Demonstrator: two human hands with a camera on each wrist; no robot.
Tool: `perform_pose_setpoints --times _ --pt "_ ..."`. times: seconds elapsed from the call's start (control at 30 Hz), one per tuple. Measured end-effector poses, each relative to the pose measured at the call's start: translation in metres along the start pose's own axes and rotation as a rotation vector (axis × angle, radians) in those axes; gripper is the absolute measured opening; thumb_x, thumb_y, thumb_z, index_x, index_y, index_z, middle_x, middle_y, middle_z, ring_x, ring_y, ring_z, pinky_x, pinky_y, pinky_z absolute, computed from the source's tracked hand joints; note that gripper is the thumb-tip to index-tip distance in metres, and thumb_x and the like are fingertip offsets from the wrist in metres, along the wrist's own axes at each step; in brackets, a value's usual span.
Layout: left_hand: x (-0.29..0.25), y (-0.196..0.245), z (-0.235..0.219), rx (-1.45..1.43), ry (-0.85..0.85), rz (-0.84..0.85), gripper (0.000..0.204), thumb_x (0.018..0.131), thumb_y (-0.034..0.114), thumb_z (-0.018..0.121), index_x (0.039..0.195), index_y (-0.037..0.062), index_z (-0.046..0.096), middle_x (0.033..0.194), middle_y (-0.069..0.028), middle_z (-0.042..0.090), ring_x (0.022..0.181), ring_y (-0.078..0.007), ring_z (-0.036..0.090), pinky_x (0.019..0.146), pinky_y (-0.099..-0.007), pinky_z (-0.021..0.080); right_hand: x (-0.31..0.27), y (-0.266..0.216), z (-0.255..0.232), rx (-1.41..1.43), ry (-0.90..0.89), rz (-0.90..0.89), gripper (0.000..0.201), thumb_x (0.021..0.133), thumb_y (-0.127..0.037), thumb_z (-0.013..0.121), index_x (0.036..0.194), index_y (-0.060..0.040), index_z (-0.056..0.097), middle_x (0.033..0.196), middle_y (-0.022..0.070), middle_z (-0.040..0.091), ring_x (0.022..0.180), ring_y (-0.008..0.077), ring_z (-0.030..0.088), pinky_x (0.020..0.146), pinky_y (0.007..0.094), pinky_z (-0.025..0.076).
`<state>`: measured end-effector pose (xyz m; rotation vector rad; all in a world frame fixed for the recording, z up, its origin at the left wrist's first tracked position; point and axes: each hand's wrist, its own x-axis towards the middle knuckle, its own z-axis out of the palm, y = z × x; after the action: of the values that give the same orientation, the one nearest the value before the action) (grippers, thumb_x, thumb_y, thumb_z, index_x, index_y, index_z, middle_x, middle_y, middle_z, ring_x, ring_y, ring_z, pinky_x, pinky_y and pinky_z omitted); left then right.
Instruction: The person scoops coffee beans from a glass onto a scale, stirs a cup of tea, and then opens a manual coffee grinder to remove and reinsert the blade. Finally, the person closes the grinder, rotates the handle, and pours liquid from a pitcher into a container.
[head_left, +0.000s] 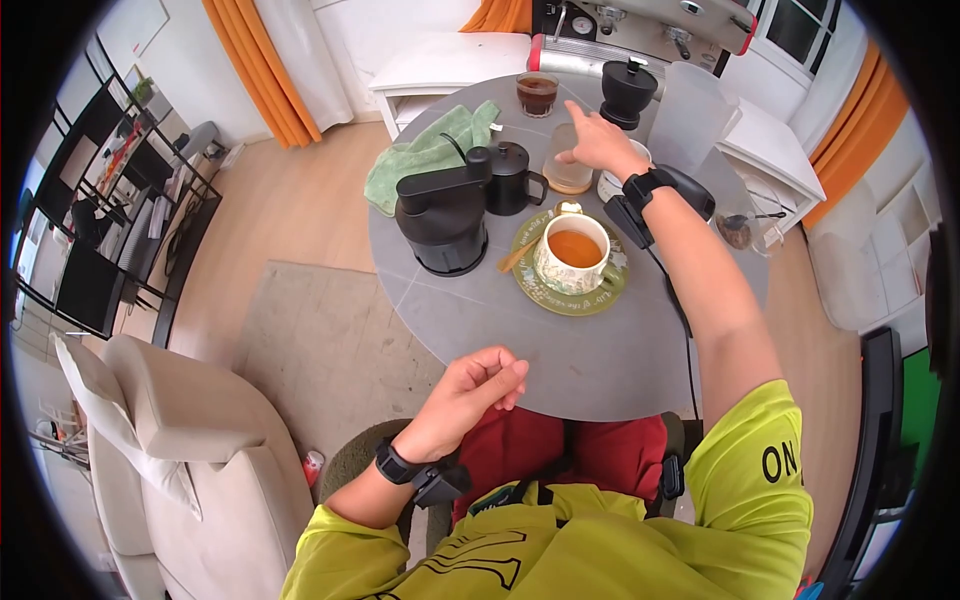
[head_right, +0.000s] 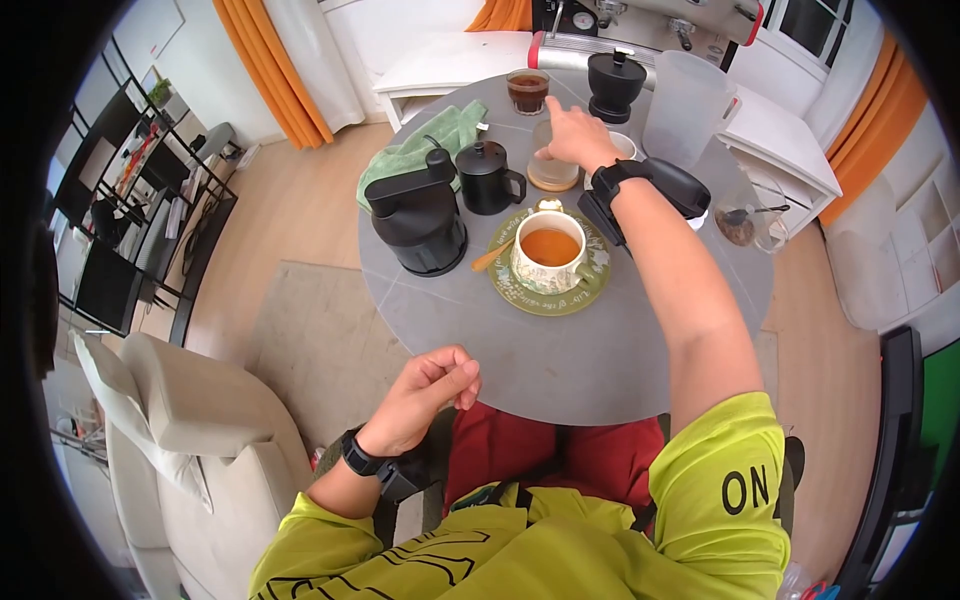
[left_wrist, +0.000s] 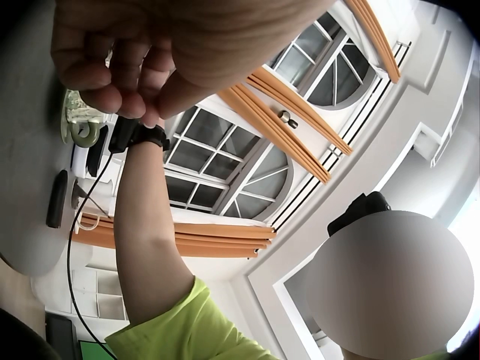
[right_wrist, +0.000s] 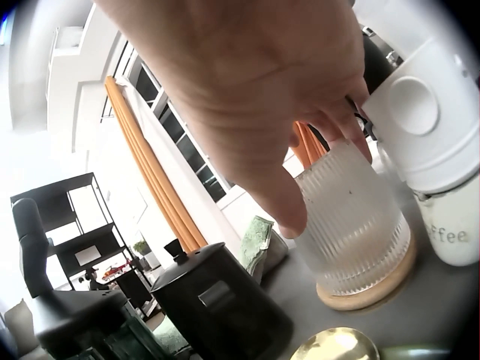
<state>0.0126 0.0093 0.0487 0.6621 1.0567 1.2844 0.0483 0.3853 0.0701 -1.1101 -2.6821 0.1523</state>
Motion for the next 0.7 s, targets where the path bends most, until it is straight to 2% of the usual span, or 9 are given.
perform_pose_setpoints --times 0.1,0.17,0.27,0.3,0.33,0.4,0.43,0.53,0.7 --pt "0.000 0.001 0.001 0.002 0.002 0.003 0.017 0.098 0.020 0.054 0.085 0.0087 0.055 0.078 0.0029 0.055 0.071 -0.0052 0.049 0.066 -0.0199 0.041 -0.005 0.000 -0.014 -0.119 -0.019 -0.039 0.087 0.069 -0.042 0.077 0.139 -0.0080 0.037 0.128 0.0232 0.051 0.118 0.0343 0.052 0.095 0.0412 0.045" --pt "-0.002 0.000 0.001 -0.004 0.003 0.009 0.017 0.098 0.020 0.054 0.085 0.0086 0.055 0.078 0.0028 0.055 0.071 -0.0053 0.049 0.066 -0.0200 0.041 -0.003 0.016 -0.025 0.032 0.231 -0.094 0.078 0.076 -0.042 0.071 0.138 -0.0082 0.038 0.128 0.0223 0.051 0.119 0.0343 0.051 0.096 0.0407 0.044" --pt "-0.001 0.000 0.002 0.003 -0.001 0.010 0.017 0.098 0.019 0.053 0.085 0.0085 0.055 0.078 0.0027 0.055 0.070 -0.0053 0.049 0.066 -0.0201 0.041 -0.008 0.044 -0.036 0.227 0.316 -0.024 0.072 0.080 -0.044 0.067 0.137 -0.0082 0.041 0.127 0.0212 0.053 0.117 0.0355 0.052 0.096 0.0425 0.043" --pt "-0.002 0.001 0.003 0.006 -0.003 0.004 0.017 0.098 0.019 0.053 0.085 0.0085 0.054 0.078 0.0026 0.055 0.070 -0.0054 0.049 0.066 -0.0200 0.041 -0.012 0.053 -0.041 0.279 0.218 0.037 0.076 0.078 -0.046 0.069 0.137 -0.0069 0.041 0.126 0.0223 0.053 0.117 0.0359 0.052 0.097 0.0431 0.042" --pt "-0.001 0.001 0.004 0.010 -0.005 0.000 0.017 0.098 0.019 0.053 0.085 0.0085 0.054 0.077 0.0025 0.055 0.070 -0.0054 0.049 0.065 -0.0200 0.041 -0.018 0.059 -0.043 0.274 0.221 0.039 0.076 0.078 -0.046 0.069 0.137 -0.0069 0.041 0.126 0.0223 0.053 0.117 0.0359 0.052 0.097 0.0431 0.042" --pt "-0.001 -0.001 0.005 0.020 -0.013 -0.001 0.017 0.098 0.019 0.054 0.085 0.0084 0.055 0.077 0.0025 0.055 0.070 -0.0054 0.049 0.065 -0.0199 0.041 -0.038 0.067 -0.044 0.416 0.038 0.104 0.082 0.075 -0.048 0.071 0.138 -0.0049 0.040 0.127 0.0235 0.053 0.119 0.0354 0.052 0.098 0.0416 0.042" --pt "-0.001 -0.002 0.006 0.032 -0.014 -0.004 0.017 0.097 0.019 0.054 0.085 0.0084 0.055 0.077 0.0025 0.055 0.070 -0.0053 0.049 0.065 -0.0199 0.041 -0.043 0.076 -0.038 0.494 -0.008 0.079 0.088 0.072 -0.047 0.074 0.140 -0.0037 0.037 0.133 0.0245 0.048 0.125 0.0349 0.047 0.102 0.0405 0.039" --pt "-0.001 -0.002 0.007 0.037 -0.008 -0.012 0.017 0.097 0.020 0.054 0.085 0.0083 0.056 0.077 0.0027 0.055 0.070 -0.0053 0.049 0.065 -0.0197 0.041 -0.051 0.087 -0.021 0.418 -0.035 0.020 0.085 0.077 -0.043 0.073 0.143 -0.0067 0.034 0.135 0.0184 0.047 0.126 0.0303 0.045 0.105 0.0377 0.036" --pt "-0.002 -0.003 0.007 0.040 -0.014 0.006 0.017 0.097 0.020 0.054 0.086 0.0084 0.056 0.077 0.0029 0.056 0.070 -0.0052 0.050 0.065 -0.0196 0.041 -0.058 0.075 -0.017 0.415 0.039 0.036 0.087 0.072 -0.038 0.076 0.141 -0.0042 0.035 0.135 0.0239 0.044 0.127 0.0349 0.043 0.105 0.0395 0.036"
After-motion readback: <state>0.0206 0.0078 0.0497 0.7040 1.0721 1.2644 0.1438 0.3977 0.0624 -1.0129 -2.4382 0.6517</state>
